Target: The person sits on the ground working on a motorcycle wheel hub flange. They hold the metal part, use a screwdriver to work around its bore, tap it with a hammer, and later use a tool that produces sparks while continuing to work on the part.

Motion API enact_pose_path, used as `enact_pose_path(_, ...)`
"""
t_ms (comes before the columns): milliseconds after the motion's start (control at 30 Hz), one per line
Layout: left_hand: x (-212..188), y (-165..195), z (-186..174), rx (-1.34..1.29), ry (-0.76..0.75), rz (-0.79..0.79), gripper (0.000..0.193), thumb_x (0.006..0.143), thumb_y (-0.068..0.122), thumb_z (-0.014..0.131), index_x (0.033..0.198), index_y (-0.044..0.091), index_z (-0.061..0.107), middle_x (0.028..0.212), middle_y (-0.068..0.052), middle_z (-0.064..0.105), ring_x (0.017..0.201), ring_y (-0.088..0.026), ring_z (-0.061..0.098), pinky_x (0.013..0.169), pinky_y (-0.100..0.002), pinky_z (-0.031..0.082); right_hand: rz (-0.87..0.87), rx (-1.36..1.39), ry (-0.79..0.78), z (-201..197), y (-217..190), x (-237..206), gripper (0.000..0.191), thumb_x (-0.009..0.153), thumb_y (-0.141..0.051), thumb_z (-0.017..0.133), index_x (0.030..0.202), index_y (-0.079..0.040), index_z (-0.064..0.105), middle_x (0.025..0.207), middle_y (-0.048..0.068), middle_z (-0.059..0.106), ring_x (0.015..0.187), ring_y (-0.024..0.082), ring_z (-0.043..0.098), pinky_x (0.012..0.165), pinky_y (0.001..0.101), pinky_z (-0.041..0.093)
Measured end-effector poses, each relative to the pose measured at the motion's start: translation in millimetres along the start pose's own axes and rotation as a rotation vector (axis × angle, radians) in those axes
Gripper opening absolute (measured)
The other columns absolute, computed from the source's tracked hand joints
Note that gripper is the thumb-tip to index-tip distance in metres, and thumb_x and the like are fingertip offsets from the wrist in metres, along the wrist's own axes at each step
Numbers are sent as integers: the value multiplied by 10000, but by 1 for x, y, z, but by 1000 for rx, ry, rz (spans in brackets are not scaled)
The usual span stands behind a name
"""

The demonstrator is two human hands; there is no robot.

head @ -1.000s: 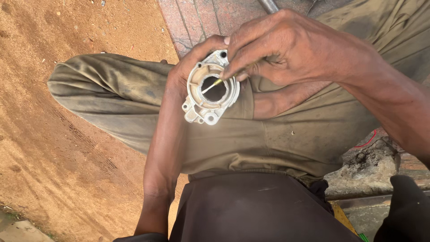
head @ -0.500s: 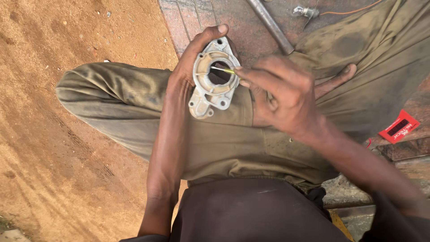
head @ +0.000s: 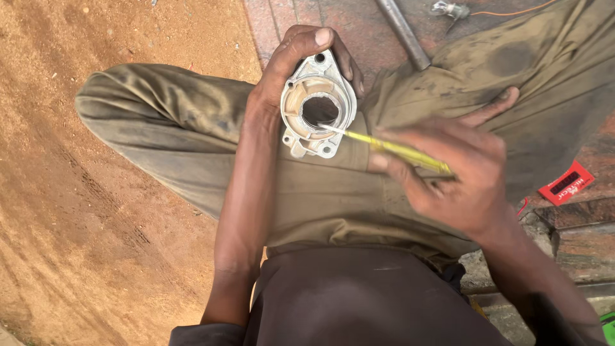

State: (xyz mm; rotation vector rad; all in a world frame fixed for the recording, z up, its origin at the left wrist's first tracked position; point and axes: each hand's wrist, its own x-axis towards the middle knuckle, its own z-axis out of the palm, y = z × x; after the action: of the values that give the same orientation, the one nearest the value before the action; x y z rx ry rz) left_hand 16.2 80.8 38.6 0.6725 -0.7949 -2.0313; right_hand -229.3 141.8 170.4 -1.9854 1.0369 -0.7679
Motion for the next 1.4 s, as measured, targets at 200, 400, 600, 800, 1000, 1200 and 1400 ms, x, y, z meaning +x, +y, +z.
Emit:
enact_pose_path(200,-5,8,7,-52,-88,47,490,962,411,674,889,-72,693,821,-281,706,796,-371,727,772,-436,602,78,-80,29,10,-19,-11,244,876,-42,821,1094,15,730,880,125,741,727,205,727,654,305,538)
enact_pose_path(400,-8,7,6,-169,-228,115,428,968,333,701,902,-90,698,788,-249,678,802,-369,729,815,-457,603,55,-72,-2,23,-25,-11,262,879,-63,857,1108,-2,745,805,85,723,665,184,688,644,312,515)
enact_pose_path(600,-10,9,5,-183,-276,121,406,968,304,704,912,-97,699,795,-253,682,797,-358,729,782,-426,600,-17,-115,-51,32,-25,0,271,915,-54,826,1165,-8,734,899,88,756,713,189,700,682,316,531)
enact_pose_path(800,-10,12,3,-149,-303,146,406,973,304,687,936,-100,700,850,-284,706,797,-351,729,788,-416,599,-12,-103,-84,33,-30,7,256,923,-46,805,1161,2,724,870,94,742,727,199,707,674,322,530)
enact_pose_path(1000,-11,6,2,-202,-358,200,386,976,292,671,929,-90,699,815,-277,689,783,-354,724,801,-425,591,-17,-137,-101,32,-38,9,249,929,-72,816,1155,-2,741,878,106,747,687,193,687,640,314,506)
enact_pose_path(1200,23,2,5,-328,-778,403,475,1015,408,505,954,-43,637,893,-264,695,858,-370,718,845,-495,586,-101,-213,-136,29,-58,12,230,883,-82,826,1074,21,746,772,78,731,613,179,667,597,323,494)
enact_pose_path(1400,16,-14,-5,-525,-750,446,523,1021,446,433,999,-18,673,904,-229,708,939,-404,707,831,-565,624,-248,-317,-98,29,-74,19,256,863,-68,833,1086,29,754,678,23,675,570,141,646,575,305,487)
